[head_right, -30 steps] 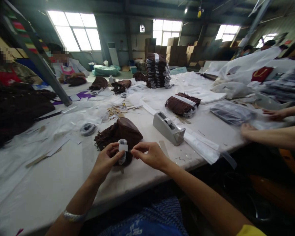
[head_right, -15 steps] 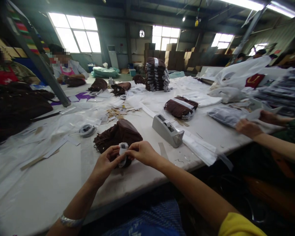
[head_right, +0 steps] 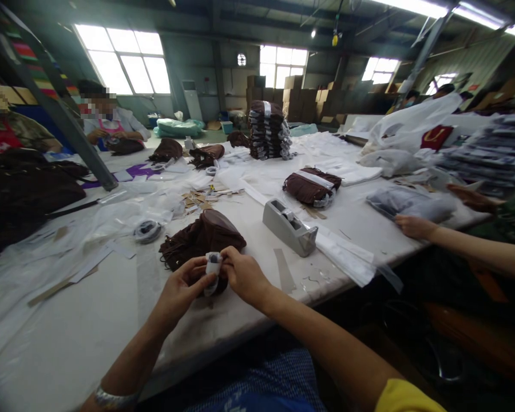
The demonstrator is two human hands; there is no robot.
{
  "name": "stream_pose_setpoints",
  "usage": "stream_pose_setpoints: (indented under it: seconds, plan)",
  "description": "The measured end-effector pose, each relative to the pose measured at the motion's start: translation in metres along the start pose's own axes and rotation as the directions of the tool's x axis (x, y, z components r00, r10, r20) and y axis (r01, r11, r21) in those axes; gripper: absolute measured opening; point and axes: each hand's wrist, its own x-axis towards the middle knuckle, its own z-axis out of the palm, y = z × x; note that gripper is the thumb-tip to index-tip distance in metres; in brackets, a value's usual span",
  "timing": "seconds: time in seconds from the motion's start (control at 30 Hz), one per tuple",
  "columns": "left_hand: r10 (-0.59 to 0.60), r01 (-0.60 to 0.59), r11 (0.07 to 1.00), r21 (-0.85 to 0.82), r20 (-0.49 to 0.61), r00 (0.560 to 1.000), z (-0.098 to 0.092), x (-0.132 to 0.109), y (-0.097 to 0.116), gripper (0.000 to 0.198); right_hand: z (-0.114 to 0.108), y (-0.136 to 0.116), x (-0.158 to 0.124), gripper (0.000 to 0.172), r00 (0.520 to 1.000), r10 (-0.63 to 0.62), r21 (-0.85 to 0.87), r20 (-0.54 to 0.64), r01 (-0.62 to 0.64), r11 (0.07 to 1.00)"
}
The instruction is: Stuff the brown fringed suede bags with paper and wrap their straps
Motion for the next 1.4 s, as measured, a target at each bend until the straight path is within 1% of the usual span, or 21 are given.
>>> stream_pose_setpoints:
  seconds: [0.17,0.3,0.47,0.53,0.6,0.67,0.73,0.77,0.83,0.87,0.93,1.0,1.03,1.1,1.13,1.17,1.2,1.27,1.3,1.33,1.4]
  plan:
    - [0.009,-0.006,0.998,0.067,-0.042,0.999,-0.001,0.002,0.002,0.045,0.013,0.004,-0.002,0.012,0.994,0.034,0.009,-0.108,-0.034,0.999]
    - [0.008,0.000,0.994,0.110,-0.068,0.998,-0.002,0.003,-0.001,0.051,0.018,0.004,-0.001,0.011,0.992,0.048,0.049,-0.114,-0.042,0.998]
    - [0.026,-0.019,0.990,0.141,-0.049,0.998,-0.002,-0.001,-0.003,0.051,0.019,0.004,0.002,0.019,0.983,0.057,-0.088,-0.173,-0.073,0.993]
    - [0.028,-0.021,0.989,0.144,-0.045,0.999,-0.002,-0.002,-0.004,0.051,0.016,0.002,0.000,0.018,0.983,0.070,-0.102,-0.168,-0.088,0.991]
    - [0.018,-0.010,0.989,0.147,-0.057,0.998,-0.002,-0.003,-0.004,0.053,0.012,0.000,-0.003,0.014,0.986,0.102,0.012,-0.130,-0.101,0.995]
    - [0.007,0.005,0.988,0.155,-0.074,0.997,-0.003,-0.002,-0.005,0.055,0.008,-0.002,-0.007,0.011,0.986,0.164,0.273,-0.043,-0.147,0.951]
    - [0.011,0.003,0.985,0.170,-0.082,0.997,-0.003,-0.002,-0.006,0.056,0.008,-0.003,-0.011,0.021,0.971,0.227,0.537,0.071,-0.229,0.812]
    - [0.025,-0.011,0.983,0.182,-0.077,0.997,-0.002,-0.001,-0.006,0.055,0.009,-0.003,-0.013,0.028,0.963,0.245,0.630,0.114,-0.261,0.731]
    - [0.071,-0.057,0.979,0.198,-0.066,0.995,-0.001,-0.002,-0.006,0.052,0.016,-0.003,-0.016,0.040,0.954,0.260,0.736,0.149,-0.282,0.615]
    - [0.091,-0.079,0.977,0.200,-0.054,0.994,0.000,-0.003,-0.005,0.050,0.020,-0.002,-0.017,0.044,0.953,0.264,0.758,0.148,-0.281,0.588]
    - [0.114,-0.106,0.974,0.202,-0.031,0.993,0.002,-0.006,-0.002,0.047,0.026,0.000,-0.019,0.047,0.953,0.269,0.763,0.137,-0.275,0.585]
    - [0.128,-0.126,0.966,0.225,0.006,0.992,0.003,-0.011,0.002,0.045,0.025,0.001,-0.020,0.047,0.956,0.252,0.728,0.152,-0.281,0.625]
    - [0.132,-0.136,0.960,0.246,0.029,0.991,0.003,-0.014,0.004,0.044,0.021,0.001,-0.021,0.045,0.959,0.226,0.691,0.173,-0.281,0.666]
    - [0.130,-0.142,0.943,0.300,0.060,0.990,0.002,-0.021,0.007,0.042,0.008,-0.001,-0.022,0.035,0.971,0.155,0.538,0.180,-0.229,0.811]
    - [0.126,-0.141,0.933,0.332,0.066,0.990,0.000,-0.025,0.008,0.041,-0.001,-0.001,-0.022,0.030,0.982,0.124,0.412,0.140,-0.172,0.895]
    - [0.127,-0.144,0.920,0.365,0.068,0.989,-0.002,-0.029,0.009,0.039,-0.010,-0.001,-0.021,0.026,0.993,0.094,0.260,0.069,-0.109,0.959]
    - [0.137,-0.157,0.904,0.397,0.077,0.988,-0.004,-0.034,0.009,0.035,-0.019,-0.001,-0.018,0.024,0.998,0.058,0.105,-0.023,-0.055,0.993]
    - [0.184,-0.229,0.861,0.454,0.143,0.973,-0.010,-0.046,0.009,0.025,-0.034,0.004,-0.007,0.022,0.985,-0.035,-0.133,-0.171,0.012,0.991]
    - [0.204,-0.275,0.835,0.477,0.196,0.959,-0.013,-0.052,0.009,0.020,-0.039,0.008,0.001,0.021,0.978,-0.087,-0.201,-0.192,0.048,0.978]
    - [0.214,-0.316,0.810,0.494,0.252,0.944,-0.017,-0.058,0.010,0.017,-0.043,0.014,0.011,0.023,0.975,-0.137,-0.240,-0.177,0.093,0.966]
    - [0.208,-0.366,0.769,0.524,0.337,0.918,-0.026,-0.069,0.011,0.016,-0.044,0.025,0.029,0.034,0.972,-0.217,-0.265,-0.089,0.187,0.946]
